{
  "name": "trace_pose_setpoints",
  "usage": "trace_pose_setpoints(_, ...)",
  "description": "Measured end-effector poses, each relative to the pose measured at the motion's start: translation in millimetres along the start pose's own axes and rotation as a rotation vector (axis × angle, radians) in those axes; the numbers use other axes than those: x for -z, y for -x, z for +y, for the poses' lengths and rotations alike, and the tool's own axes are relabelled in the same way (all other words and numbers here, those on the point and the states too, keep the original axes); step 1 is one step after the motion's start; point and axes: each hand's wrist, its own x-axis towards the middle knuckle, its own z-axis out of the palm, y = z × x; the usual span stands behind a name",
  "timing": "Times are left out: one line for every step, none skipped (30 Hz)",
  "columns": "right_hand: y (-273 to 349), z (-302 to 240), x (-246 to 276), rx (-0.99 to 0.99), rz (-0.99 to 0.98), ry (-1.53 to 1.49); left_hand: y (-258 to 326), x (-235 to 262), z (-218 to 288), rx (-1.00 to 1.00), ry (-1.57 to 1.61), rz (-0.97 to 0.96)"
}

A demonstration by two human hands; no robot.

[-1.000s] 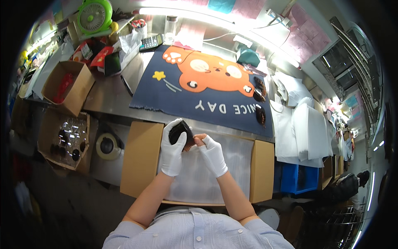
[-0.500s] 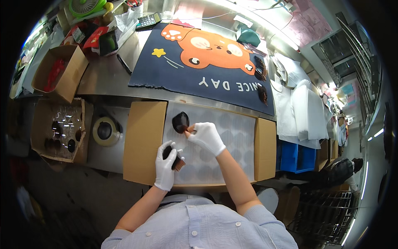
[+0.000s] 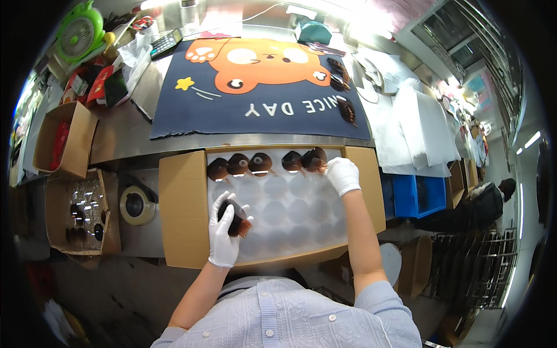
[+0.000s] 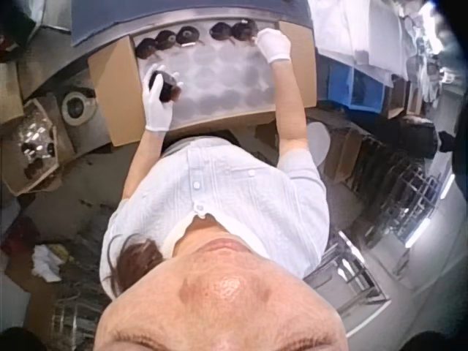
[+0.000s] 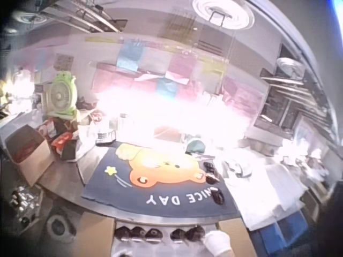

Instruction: The person places small round pastries into a cardboard box with a foam insert, one at a time, using gloved hands. The person repeatedly retrieves pastries from a nearby metal rack and arranges them in the box, then covers the box with a sheet of paper.

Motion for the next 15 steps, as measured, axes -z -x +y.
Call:
trace_pose_setpoints(0,20,-10,-0.050,0.033,0.043,-2,-8,1,-0.009,0.018,-0.018)
trace_pose_setpoints(5,23,-9,-0.061,0.011,0.069,-3,-15,2,-0.026,0.039,-0.029)
trace_pose_setpoints(12,19,-4,-0.064,-0.013,0.095,-7,-18,0,-0.077,-0.015,-0.031)
trace_pose_setpoints(21,12,1,-0.067,-0.035,0.121,-10,-20,-4,-0.129,-0.070,-0.033)
trace_pose_setpoints(38,-10,16,0.152,-0.042,-0.009,-13,-21,-6,-0.181,-0.125,-0.033)
trace_pose_setpoints(57,-37,23,0.364,-0.046,-0.137,-14,-24,-10,-0.207,-0.148,-0.029)
trace_pose_setpoints(72,-54,4,0.434,-0.081,-0.433,-14,-28,-15,-0.229,-0.168,-0.032)
trace_pose_setpoints(86,-71,0,0.611,-0.167,-0.719,-13,-31,-17,-0.251,-0.185,-0.035)
trace_pose_setpoints(97,-88,3,0.600,-0.283,-0.831,-14,-29,-19,-0.252,-0.220,-0.039)
trace_pose_setpoints(100,-98,2,0.509,-0.351,-0.795,-14,-24,-20,-0.210,-0.227,-0.059)
trace_pose_setpoints(103,-101,5,0.467,-0.416,-0.894,-13,-15,-18,-0.171,-0.236,-0.069)
trace_pose_setpoints(104,-103,8,0.424,-0.481,-0.991,-13,-8,-18,-0.133,-0.244,-0.078)
trace_pose_setpoints(105,-106,10,0.421,-0.509,-0.961,-12,-3,-19,-0.142,-0.230,-0.096)
trace_pose_setpoints(106,-110,11,0.422,-0.542,-0.927,-11,2,-20,-0.152,-0.213,-0.106)
trace_pose_setpoints(106,-113,11,0.424,-0.575,-0.893,-10,5,-23,-0.163,-0.196,-0.116)
